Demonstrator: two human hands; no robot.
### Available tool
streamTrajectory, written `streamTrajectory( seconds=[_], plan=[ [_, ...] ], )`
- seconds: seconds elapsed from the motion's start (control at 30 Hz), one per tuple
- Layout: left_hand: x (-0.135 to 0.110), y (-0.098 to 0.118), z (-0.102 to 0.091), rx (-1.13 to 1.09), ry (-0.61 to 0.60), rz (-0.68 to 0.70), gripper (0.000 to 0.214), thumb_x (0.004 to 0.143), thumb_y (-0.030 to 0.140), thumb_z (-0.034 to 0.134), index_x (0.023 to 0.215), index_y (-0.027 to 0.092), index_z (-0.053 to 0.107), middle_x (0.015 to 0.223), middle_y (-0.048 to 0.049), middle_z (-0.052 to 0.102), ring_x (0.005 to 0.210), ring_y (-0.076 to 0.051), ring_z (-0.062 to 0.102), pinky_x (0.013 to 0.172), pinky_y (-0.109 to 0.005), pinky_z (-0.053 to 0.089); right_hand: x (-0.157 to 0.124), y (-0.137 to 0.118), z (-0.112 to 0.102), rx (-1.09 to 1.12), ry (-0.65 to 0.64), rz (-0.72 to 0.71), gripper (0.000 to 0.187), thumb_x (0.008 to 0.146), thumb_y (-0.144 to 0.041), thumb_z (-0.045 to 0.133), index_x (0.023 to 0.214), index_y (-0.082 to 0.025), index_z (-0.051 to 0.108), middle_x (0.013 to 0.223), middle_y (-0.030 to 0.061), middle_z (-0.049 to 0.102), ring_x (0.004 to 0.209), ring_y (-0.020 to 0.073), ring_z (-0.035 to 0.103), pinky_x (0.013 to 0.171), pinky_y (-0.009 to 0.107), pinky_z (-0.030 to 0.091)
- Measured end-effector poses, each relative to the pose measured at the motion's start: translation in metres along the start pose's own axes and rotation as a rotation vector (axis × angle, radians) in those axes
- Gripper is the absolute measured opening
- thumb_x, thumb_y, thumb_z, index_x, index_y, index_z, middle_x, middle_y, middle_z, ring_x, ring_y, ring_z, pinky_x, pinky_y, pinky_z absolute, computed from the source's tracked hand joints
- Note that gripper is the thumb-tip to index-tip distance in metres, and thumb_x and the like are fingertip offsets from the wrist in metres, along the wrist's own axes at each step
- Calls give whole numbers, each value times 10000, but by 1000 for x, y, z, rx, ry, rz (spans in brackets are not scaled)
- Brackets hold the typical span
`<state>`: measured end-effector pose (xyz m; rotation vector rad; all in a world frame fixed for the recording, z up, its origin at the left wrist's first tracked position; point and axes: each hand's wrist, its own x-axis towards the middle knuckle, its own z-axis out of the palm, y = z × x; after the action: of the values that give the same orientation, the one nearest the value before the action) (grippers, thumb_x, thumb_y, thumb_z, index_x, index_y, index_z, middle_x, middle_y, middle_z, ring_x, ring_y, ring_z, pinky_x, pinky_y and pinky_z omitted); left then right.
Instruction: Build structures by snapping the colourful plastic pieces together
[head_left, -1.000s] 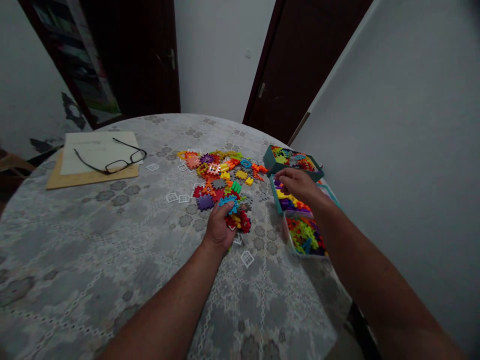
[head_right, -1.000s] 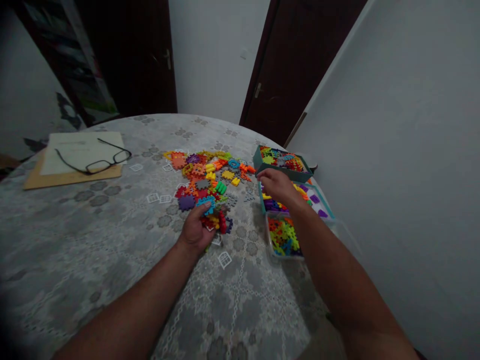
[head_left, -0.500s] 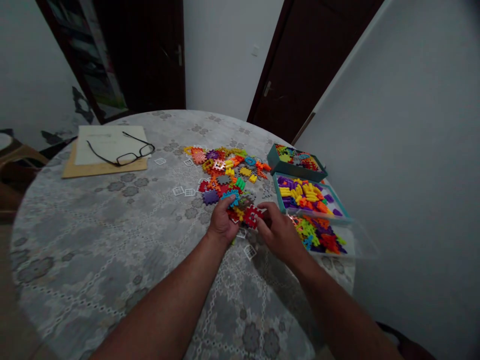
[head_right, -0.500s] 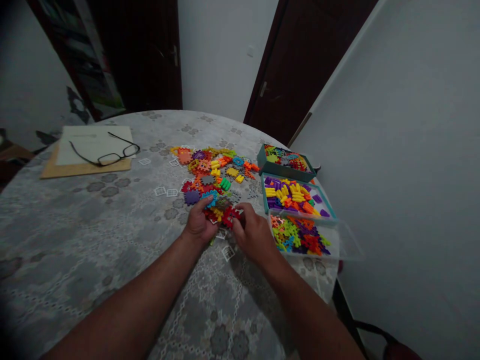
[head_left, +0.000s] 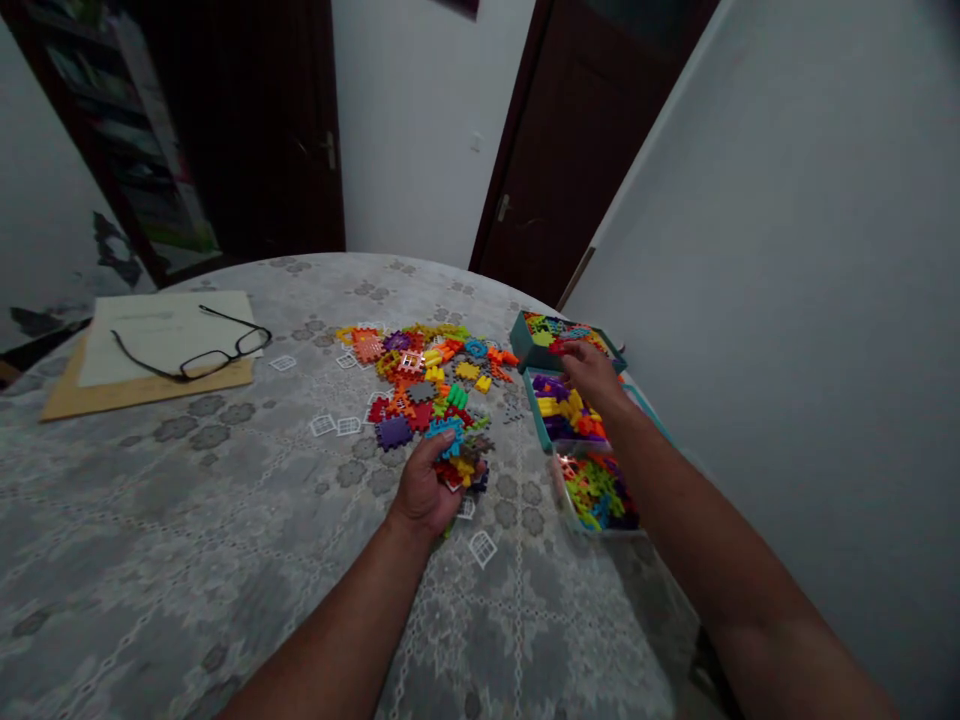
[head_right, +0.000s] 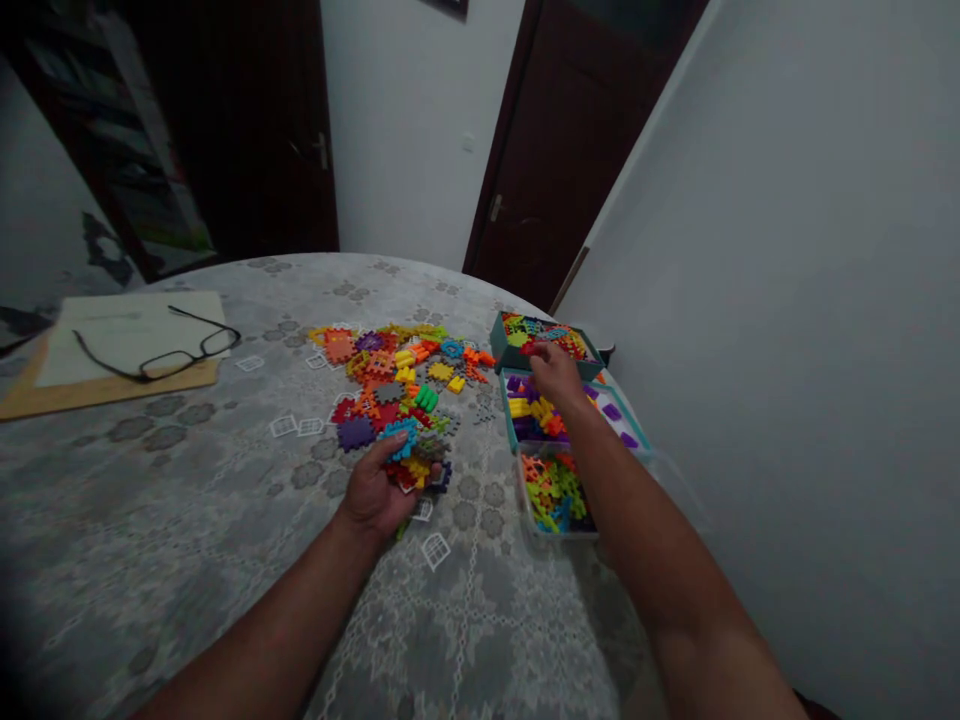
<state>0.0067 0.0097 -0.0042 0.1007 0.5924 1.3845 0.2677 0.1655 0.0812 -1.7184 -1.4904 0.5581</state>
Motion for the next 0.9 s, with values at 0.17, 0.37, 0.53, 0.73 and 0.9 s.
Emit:
streamTrajectory(
  seconds=[0.17, 0.37, 0.53, 0.73, 0.9],
  plan=[
    [1, -1, -4, 32, -15, -6, 202, 752, 201, 841, 919, 156, 737, 866, -79, 819, 747, -257, 781, 636, -400, 656, 40, -10, 4, 23, 3, 78, 648, 914, -173, 592, 1557, -209, 521, 1417, 155, 685, 576, 92, 658, 564, 256, 578],
    [0, -1, -4, 35, -33, -4, 219, 748, 200, 843, 939, 161, 742, 867, -73, 820, 749, -256, 788, 637, -401, 666, -10, -26, 8, 7, -84, 45, 411, 908, -131, 552, 1274, -141, 740, 855, 55, 762, 586, 133, 664, 581, 228, 538],
    [-2, -1, -3, 59, -84, -11, 261, 748, 227, 847, 982, 152, 757, 936, -97, 830, 780, -268, 792, 615, -391, 664, -123, -36, 14, 82, -350, -211, 330, 973, -235, 535, 1214, -216, 760, 746, 5, 715, 677, 175, 688, 651, 277, 543],
    [-2, -3, -2, 56, -162, -2, 218, 734, 222, 861, 912, 137, 769, 876, -78, 816, 757, -232, 777, 702, -341, 649, -202, -33, 43, 142, -272, -449, 285, 973, -264, 621, 1238, -282, 724, 1177, 55, 755, 995, 223, 717, 908, 364, 567],
    [-2, -6, -3, 84, -144, -25, 188, 724, 212, 867, 854, 132, 758, 820, -67, 795, 700, -208, 754, 691, -327, 648, -206, -17, 61, 216, -218, -380, 133, 990, -312, 618, 1037, -264, 733, 1014, 47, 744, 959, 235, 704, 880, 363, 562]
  ],
)
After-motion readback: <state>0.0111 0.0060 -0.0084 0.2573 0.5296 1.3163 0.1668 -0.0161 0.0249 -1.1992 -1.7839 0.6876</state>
